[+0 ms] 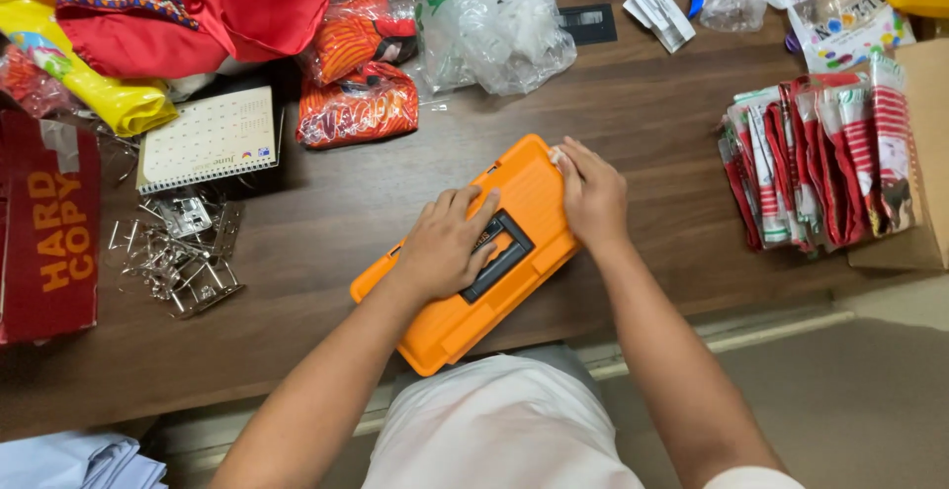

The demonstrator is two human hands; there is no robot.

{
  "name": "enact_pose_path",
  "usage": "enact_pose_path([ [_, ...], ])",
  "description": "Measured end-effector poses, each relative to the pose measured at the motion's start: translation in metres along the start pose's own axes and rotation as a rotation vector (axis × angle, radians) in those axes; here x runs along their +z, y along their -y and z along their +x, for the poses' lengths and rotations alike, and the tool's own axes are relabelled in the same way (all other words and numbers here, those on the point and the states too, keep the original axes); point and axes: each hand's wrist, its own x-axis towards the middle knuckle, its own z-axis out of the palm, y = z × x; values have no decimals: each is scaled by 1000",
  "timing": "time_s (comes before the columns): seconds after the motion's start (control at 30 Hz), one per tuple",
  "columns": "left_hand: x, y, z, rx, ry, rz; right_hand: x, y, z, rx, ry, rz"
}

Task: Folding a plastic bag, wiping a toolbox and calendar with a cloth, sorting metal hinges, and packing shuttlecock tubes into a cardboard box.

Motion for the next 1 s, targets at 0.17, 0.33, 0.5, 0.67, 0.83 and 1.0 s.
enact_pose_path([
  [0.17,1,-12,-2,-84,-2,20,13,-7,32,1,118,180],
  [0.33,10,-32,3,-148,-147,228,-15,-11,-9,-194,81,184],
  [0.5,14,-46,-2,-567,-39,260,-61,-15,-65,-126,88,185],
  [0.67,18,-60,-5,-478,75,173,-95,-39,-68,-74,209,207],
  [0.83,38,-79,5,-229,98,157,-83,-7,-18,309,290,368],
  [1.0,33,-84,12,-311,120,126,-41,13,0,-24,753,-373],
])
